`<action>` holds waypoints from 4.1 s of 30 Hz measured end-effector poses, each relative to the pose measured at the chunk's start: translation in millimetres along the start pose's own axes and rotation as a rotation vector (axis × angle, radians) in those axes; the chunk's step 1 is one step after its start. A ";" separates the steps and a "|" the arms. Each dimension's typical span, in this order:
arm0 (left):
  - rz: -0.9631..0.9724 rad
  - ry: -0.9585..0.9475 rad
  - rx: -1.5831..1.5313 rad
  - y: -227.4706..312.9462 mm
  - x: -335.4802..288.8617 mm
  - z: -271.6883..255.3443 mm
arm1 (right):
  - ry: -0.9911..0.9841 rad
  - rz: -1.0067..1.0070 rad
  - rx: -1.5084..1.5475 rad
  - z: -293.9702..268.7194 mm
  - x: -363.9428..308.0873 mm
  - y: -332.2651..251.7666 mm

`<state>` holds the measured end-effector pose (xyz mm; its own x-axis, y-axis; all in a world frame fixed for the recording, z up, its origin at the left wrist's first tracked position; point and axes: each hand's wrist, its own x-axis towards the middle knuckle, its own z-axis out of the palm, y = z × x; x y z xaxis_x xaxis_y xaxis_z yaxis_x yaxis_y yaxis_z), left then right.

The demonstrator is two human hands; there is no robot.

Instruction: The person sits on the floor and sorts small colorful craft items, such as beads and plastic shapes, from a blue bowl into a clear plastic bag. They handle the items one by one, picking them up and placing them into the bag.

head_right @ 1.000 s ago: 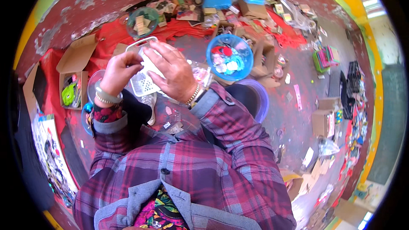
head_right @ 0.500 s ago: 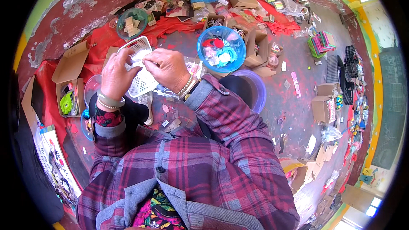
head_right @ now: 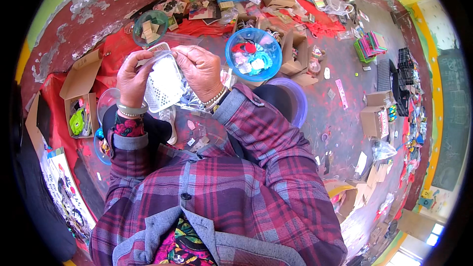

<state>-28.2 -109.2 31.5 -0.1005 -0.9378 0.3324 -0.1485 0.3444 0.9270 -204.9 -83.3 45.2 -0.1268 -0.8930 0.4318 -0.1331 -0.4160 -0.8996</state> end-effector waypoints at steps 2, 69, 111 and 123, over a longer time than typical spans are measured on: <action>0.063 0.055 0.001 2.0 1.7 4.1 | -0.013 0.010 -0.028 -2.2 -3.3 -1.1; -0.233 0.092 0.023 -32.6 10.6 -1.2 | -0.362 0.406 -0.068 -163.9 88.4 30.3; 0.098 0.000 0.428 -2.1 0.0 7.9 | -0.373 -0.905 -0.753 -5.6 41.9 -19.9; 0.245 -0.042 0.355 1.1 1.3 4.0 | -0.447 -0.882 -0.822 3.7 39.0 -16.4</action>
<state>-32.4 -109.8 32.3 -0.2132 -0.8266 0.5209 -0.4442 0.5569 0.7018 -204.0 -111.9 76.6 0.6312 -0.4177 0.6535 -0.5876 -0.8075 0.0513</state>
